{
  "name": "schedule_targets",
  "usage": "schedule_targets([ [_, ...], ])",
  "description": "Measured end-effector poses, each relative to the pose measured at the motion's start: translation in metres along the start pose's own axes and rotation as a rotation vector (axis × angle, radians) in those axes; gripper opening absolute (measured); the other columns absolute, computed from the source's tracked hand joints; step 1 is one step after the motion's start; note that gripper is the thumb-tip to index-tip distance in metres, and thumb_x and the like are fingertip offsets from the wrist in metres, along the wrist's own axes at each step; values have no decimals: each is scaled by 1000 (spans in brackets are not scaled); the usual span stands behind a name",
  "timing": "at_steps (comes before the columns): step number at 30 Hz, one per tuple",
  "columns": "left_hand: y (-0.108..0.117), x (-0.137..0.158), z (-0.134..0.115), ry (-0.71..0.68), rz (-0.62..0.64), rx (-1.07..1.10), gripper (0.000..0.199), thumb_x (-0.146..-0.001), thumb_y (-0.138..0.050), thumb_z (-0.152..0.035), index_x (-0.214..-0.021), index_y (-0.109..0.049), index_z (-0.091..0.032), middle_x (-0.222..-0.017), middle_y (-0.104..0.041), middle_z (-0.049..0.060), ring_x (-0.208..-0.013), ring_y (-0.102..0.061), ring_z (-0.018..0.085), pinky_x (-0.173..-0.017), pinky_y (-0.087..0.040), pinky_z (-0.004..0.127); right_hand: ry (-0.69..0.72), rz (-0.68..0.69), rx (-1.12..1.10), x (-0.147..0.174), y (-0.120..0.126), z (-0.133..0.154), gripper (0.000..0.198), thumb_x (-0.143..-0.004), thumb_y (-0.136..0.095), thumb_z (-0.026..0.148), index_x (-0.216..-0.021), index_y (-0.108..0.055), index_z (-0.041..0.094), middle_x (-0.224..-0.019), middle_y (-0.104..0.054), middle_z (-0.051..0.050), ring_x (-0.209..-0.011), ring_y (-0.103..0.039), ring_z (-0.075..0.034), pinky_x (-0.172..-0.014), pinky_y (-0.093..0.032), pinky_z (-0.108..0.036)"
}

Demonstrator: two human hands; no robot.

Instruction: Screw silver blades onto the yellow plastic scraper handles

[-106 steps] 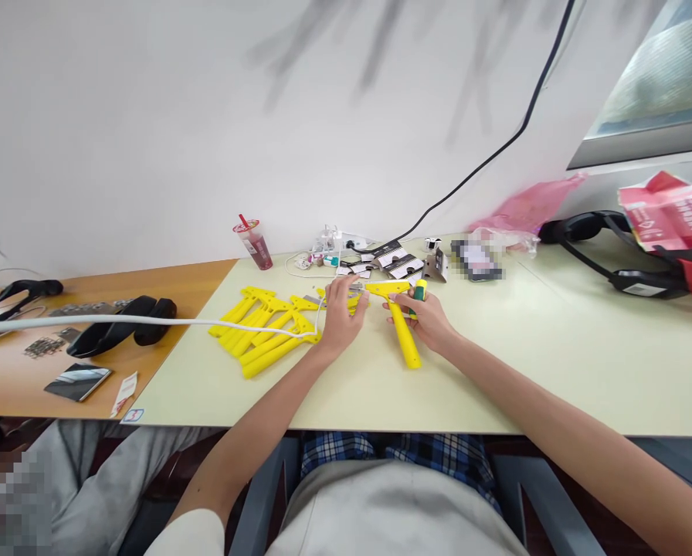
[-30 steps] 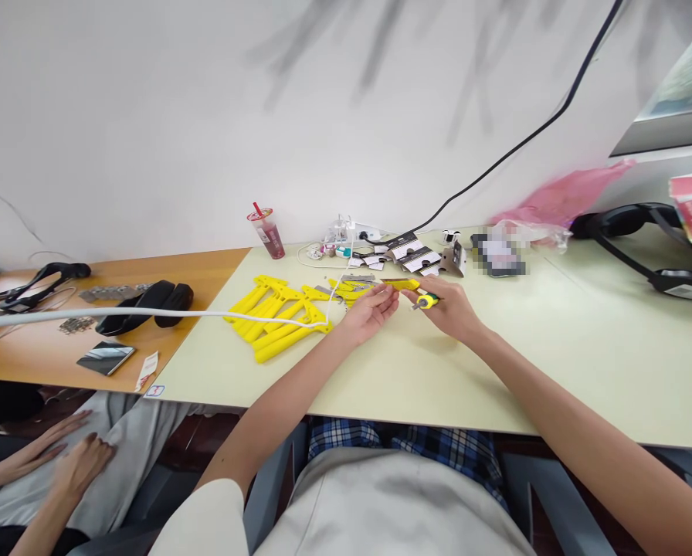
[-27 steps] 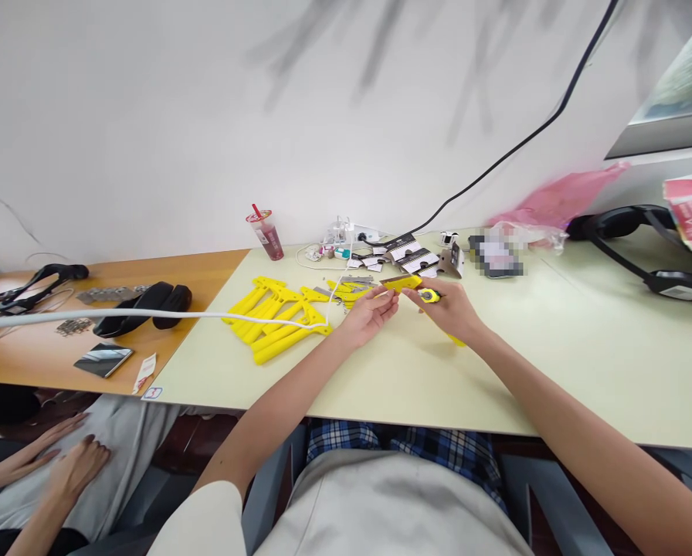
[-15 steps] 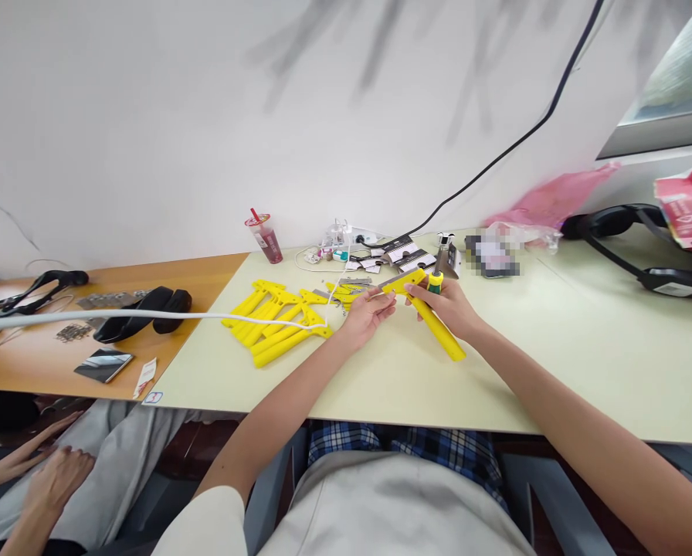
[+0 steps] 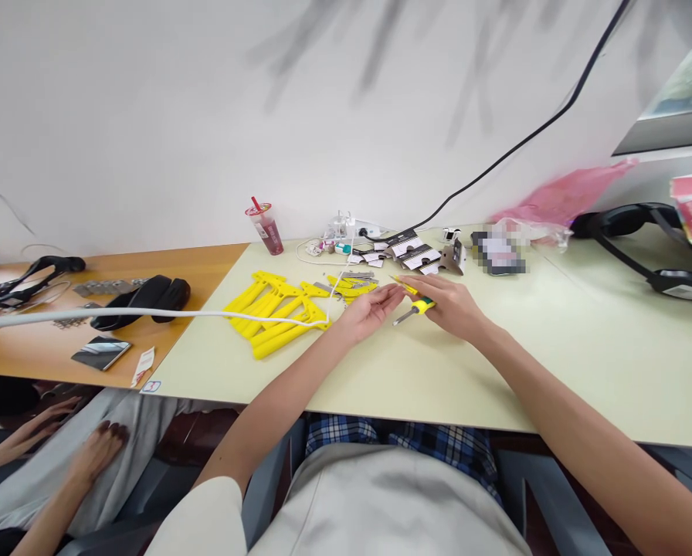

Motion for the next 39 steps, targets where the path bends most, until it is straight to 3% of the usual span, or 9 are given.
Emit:
schedule_targets([
  [3,4,-2,-8,-12,-46,-8,42,-96,-53,9,-129,-75,-7,-131,-81,24,-129,-81,26,-121,-62,35,-155,-135,-136,-2,8,-2,40,-106,-61,27,-142,-79,25,-132,-85,-13,-114,-81,-32,-98,-65,-46],
  [5,5,-3,-25,-109,-53,-34,46,-96,-50,10,-134,-72,-6,-135,-80,24,-131,-80,24,-121,-60,34,-344,-230,-261,-3,14,-6,29,-108,-68,43,-122,-84,24,-110,-86,-11,-91,-80,-29,-84,-68,-43],
  [9,10,0,-75,-373,-26,-126,32,-110,-46,-1,-127,-71,-11,-114,-83,15,-103,-82,16,-101,-65,28,-737,-382,-644,-1,17,-15,46,-90,-89,66,-88,-77,22,-84,-80,-6,-60,-67,-19,-53,-64,-33],
  [14,24,-1,-118,-462,-54,-382,9,-109,-65,-17,-112,-74,-14,-69,-49,-6,-53,-44,8,-53,-38,21,-920,-425,-1111,-5,0,-12,46,-71,-107,51,-89,-78,21,-87,-77,-6,-71,-71,-19,-46,-61,-26],
  [17,29,-7,-122,-403,-73,-732,15,-104,-74,-29,-99,-74,-15,-65,-35,-9,-53,-32,9,-52,-27,23,-1084,-391,-1188,-2,-15,-8,35,-76,-106,35,-86,-76,20,-89,-77,-6,-72,-72,-18,-43,-59,-23],
  [20,30,-7,-124,-390,-45,-1213,27,-86,-89,-38,-87,-75,-16,-64,-40,-8,-59,-34,10,-58,-26,27,-1211,-315,-1218,2,-28,-5,23,-85,-98,22,-86,-75,19,-89,-78,-7,-71,-72,-17,-42,-59,-22],
  [23,31,2,-129,-424,55,-1503,31,-74,-93,-41,-85,-78,-16,-62,-39,-8,-62,-35,12,-63,-25,29,-1254,-257,-1228,5,-37,-3,16,-90,-91,15,-88,-76,17,-91,-79,-9,-72,-73,-18,-42,-58,-21],
  [29,42,18,-133,-306,211,-1685,30,-72,-88,-45,-84,-84,-18,-62,-36,-7,-62,-32,13,-66,-23,32,-1229,-227,-1259,6,-43,-3,6,-101,-80,15,-95,-80,15,-99,-80,-11,-80,-77,-19,-43,-62,-23],
  [39,62,14,-124,-344,143,-1736,29,-75,-85,-44,-91,-86,-19,-67,-48,-5,-65,-45,16,-67,-32,33,-1194,-183,-1248,8,-45,-7,8,-95,-88,18,-97,-80,16,-103,-81,-11,-80,-77,-19,-44,-62,-22],
])
Point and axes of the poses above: each hand's wrist, its own x-axis away from the middle knuckle, its own y-axis out of the back of the hand, z = x × y, the point moved 5 cm from there along -x, towards the middle knuckle
